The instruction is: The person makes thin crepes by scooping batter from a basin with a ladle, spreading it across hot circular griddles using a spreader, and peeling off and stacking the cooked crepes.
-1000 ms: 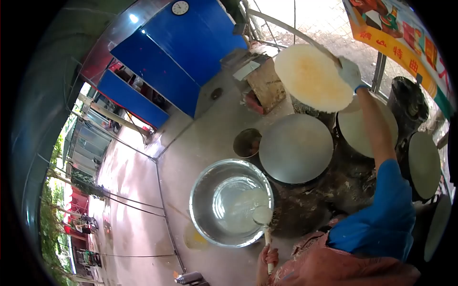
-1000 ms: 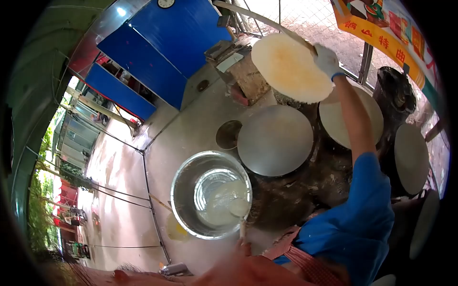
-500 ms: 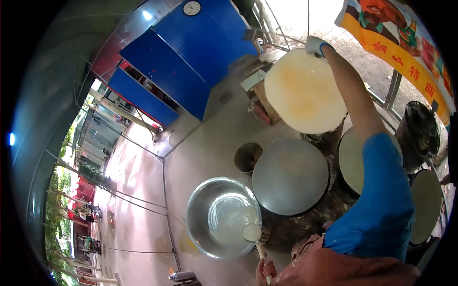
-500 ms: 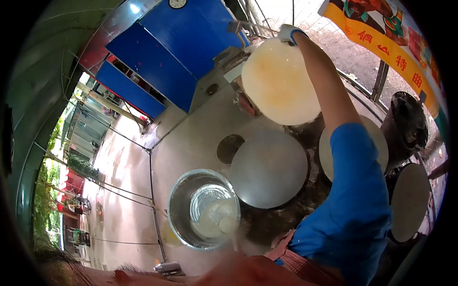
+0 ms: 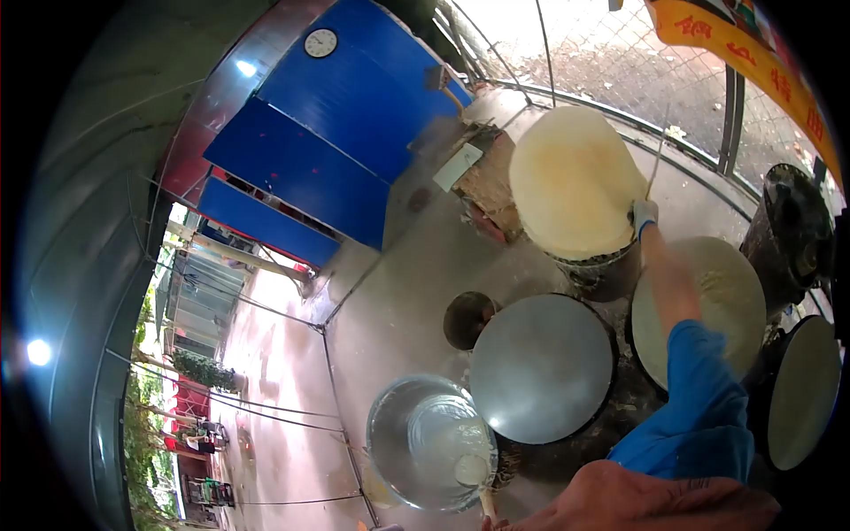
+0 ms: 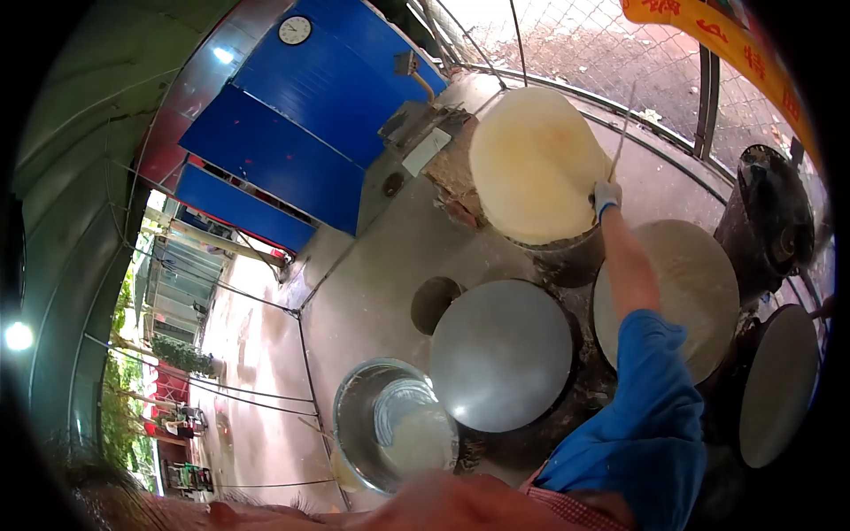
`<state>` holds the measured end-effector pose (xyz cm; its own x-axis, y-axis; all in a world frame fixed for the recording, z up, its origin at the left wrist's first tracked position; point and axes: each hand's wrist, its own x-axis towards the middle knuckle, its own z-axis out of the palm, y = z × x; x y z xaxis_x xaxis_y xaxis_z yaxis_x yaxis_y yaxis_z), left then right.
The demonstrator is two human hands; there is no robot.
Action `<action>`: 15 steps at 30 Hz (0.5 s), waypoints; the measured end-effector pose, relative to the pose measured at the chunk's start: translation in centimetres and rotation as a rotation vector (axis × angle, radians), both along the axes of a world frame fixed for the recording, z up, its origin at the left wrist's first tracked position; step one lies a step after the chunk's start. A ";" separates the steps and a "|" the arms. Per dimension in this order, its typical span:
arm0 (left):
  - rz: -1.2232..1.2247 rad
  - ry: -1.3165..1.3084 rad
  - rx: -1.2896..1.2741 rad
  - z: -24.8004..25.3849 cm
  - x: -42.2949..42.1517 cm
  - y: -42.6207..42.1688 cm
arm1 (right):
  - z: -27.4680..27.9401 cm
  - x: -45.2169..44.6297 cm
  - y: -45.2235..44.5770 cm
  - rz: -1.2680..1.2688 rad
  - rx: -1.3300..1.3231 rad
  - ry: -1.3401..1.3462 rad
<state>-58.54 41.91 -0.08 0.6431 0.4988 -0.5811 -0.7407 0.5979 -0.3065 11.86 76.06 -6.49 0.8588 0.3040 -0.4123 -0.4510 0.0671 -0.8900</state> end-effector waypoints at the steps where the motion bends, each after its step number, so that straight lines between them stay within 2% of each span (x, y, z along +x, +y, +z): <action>1: 0.002 -0.001 -0.009 0.1 0.1 0.2 | -1.9 -0.5 -0.4 -0.027 -0.056 -0.029; 5: 0.014 -0.019 -0.013 0.5 0.0 0.4 | -5.2 -1.2 -1.3 0.006 -0.380 -0.236; 10: 0.061 -0.112 -0.014 0.6 -1.7 -0.7 | -5.0 -1.4 -2.8 0.147 -0.754 -0.545; 13: 0.166 -0.198 -0.013 0.9 -3.8 -2.6 | -6.6 -4.2 -4.4 0.322 -0.735 -0.766; 15: 0.261 -0.251 0.001 0.7 -5.3 -3.0 | -4.0 -9.3 -5.4 0.501 -0.581 -0.758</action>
<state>-63.87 38.90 0.60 0.6163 0.6655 -0.4209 -0.7703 0.3984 -0.4980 2.53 70.68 -10.45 0.7834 0.6212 -0.0197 0.3725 -0.4946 -0.7853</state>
